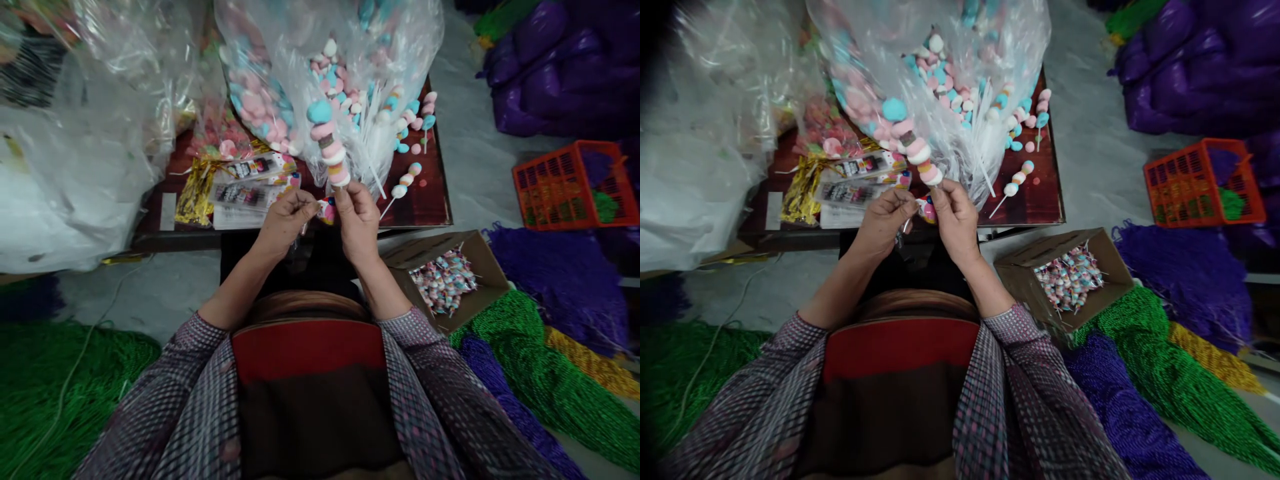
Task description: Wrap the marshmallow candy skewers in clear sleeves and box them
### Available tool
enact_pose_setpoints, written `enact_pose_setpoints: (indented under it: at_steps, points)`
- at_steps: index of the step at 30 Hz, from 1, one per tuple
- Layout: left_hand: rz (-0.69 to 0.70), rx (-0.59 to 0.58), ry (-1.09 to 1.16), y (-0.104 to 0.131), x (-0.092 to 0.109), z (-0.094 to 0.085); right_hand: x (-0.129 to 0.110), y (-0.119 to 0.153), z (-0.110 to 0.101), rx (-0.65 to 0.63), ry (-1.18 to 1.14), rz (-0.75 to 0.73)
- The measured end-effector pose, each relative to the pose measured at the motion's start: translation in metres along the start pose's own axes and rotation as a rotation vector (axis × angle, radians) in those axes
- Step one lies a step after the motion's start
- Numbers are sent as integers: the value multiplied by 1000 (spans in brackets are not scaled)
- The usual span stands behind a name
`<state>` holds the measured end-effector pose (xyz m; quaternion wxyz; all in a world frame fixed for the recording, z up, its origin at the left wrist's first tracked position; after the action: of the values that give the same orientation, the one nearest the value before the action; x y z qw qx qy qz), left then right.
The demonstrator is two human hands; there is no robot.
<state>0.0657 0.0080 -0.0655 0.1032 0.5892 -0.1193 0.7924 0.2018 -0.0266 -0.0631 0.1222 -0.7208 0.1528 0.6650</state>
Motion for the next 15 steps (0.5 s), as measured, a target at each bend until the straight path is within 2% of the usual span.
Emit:
enact_pose_setpoints:
  at_steps: [4, 9, 15]
  points:
    - [26, -12, -16, -1, 1, -1, 3, 5, 2, -13, -1, -8]
    - [-126, -114, -25, 2, -4, -5, 9, 2, 6, 26, 14, -19]
    - [15, -109, -221, 4, -6, -6, 4, 1, 9, 31, -22, -33]
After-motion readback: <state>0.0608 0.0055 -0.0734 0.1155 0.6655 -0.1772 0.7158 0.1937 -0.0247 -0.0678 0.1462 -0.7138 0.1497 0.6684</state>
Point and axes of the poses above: each hand's wrist, its own y-axis away from the middle knuckle, its own z-axis out of the palm, x = y × z, the point moved 2 cm from there along -y, towards the middle knuckle, and after that the axes turned 9 degrees about z, right-handed, at the moved point
